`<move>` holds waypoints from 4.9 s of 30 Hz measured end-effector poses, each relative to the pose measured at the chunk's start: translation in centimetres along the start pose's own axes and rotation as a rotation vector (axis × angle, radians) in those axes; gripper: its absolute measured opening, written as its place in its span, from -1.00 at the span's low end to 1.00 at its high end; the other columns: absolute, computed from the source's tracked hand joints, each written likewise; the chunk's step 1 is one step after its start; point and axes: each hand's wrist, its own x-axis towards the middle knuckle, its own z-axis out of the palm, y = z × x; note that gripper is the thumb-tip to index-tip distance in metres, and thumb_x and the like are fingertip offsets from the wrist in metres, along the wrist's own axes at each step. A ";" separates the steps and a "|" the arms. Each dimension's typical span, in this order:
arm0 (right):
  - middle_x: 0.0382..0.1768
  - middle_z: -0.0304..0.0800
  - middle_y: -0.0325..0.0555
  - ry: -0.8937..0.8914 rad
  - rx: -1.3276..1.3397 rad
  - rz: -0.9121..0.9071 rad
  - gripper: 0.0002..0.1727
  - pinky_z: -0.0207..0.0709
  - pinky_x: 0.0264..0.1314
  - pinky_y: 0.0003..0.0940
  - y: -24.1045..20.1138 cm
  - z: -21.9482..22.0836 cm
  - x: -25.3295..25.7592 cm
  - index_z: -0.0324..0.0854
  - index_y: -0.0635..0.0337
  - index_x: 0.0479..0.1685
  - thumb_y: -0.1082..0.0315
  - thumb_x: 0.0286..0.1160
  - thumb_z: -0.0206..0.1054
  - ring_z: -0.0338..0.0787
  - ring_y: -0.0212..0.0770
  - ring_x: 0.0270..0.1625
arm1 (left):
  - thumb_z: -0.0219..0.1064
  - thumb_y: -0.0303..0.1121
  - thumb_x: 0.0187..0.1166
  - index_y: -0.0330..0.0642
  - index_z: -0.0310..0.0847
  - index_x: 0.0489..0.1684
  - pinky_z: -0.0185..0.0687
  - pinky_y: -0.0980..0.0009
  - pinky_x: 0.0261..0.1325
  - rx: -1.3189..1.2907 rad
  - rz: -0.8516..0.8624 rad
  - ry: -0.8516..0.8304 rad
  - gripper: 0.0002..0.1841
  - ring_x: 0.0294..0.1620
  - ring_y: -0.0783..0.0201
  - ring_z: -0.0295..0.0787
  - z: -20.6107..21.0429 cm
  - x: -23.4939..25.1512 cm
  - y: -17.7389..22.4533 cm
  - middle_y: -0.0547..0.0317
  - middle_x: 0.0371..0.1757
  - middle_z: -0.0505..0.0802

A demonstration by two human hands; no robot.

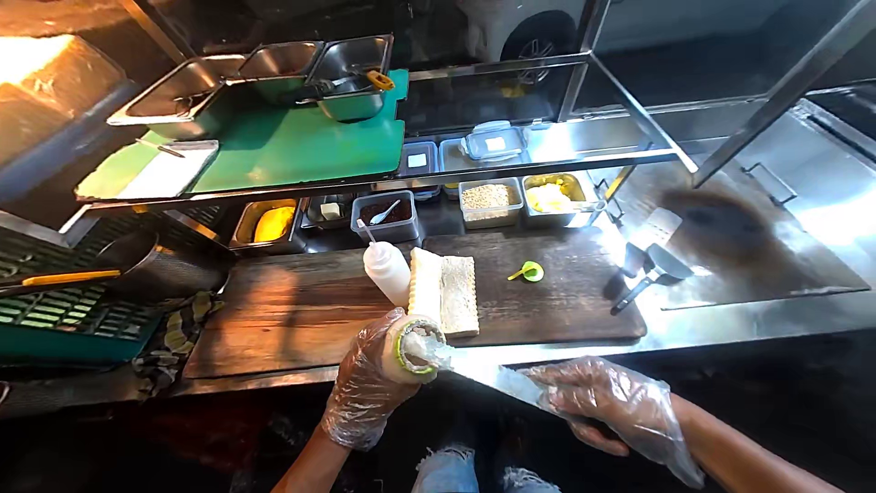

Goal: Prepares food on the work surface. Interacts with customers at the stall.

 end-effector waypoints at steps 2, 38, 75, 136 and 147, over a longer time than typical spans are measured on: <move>-0.55 0.60 -0.29 0.020 0.025 -0.014 -0.57 0.42 -0.71 -0.55 1.0 0.0 -0.5 0.62 -0.14 0.51 0.20 0.68 0.26 0.51 -0.43 -0.70 | 0.74 0.16 -0.05 -0.13 0.72 0.29 0.64 0.22 0.45 -0.018 0.001 -0.008 -0.16 0.30 0.29 0.77 0.4 0.1 0.0 0.12 0.22 0.87; -0.16 0.86 0.14 0.963 -1.611 -0.348 -0.18 0.68 -0.30 0.21 12.7 -4.4 9.1 0.38 -0.71 0.67 0.36 0.41 0.39 0.85 0.23 -0.23 | 0.87 -0.14 -0.35 -0.49 0.25 0.61 0.50 0.45 0.53 -0.212 -0.428 0.245 0.27 0.41 0.34 0.64 -2.8 -1.8 -6.6 -0.13 0.42 0.69; 0.12 0.83 0.15 0.777 -1.698 -0.281 -0.36 0.67 -0.02 0.25 2.3 -15.2 16.6 0.39 -0.67 0.68 0.24 0.66 0.26 0.84 0.27 0.01 | 0.93 -0.26 -0.37 -0.59 0.16 0.60 0.52 0.36 0.60 -0.399 -0.340 0.334 0.31 0.46 0.27 0.64 -2.1 0.8 -12.4 -0.13 0.45 0.67; -0.23 0.87 0.03 1.151 -1.116 -0.104 -0.54 0.75 -0.32 0.05 14.7 7.4 7.1 0.56 -0.63 0.57 -0.02 0.73 0.14 0.88 0.04 -0.31 | 0.07 -0.14 0.85 -0.16 0.51 0.49 0.76 0.04 0.17 -1.040 -1.032 0.180 -0.59 0.17 0.00 0.83 5.9 -3.4 -3.3 -0.08 0.23 0.83; -0.23 0.87 0.11 1.205 -0.993 0.174 -0.50 0.74 -0.41 0.07 12.9 18.3 11.2 0.57 -0.50 0.60 0.04 0.66 0.25 0.87 0.08 -0.39 | 0.07 -0.11 0.85 -0.08 0.36 0.68 0.72 -0.03 0.33 -1.247 -1.004 -0.117 -0.51 0.38 -0.05 0.74 6.2 -1.6 -7.0 -0.09 0.47 0.72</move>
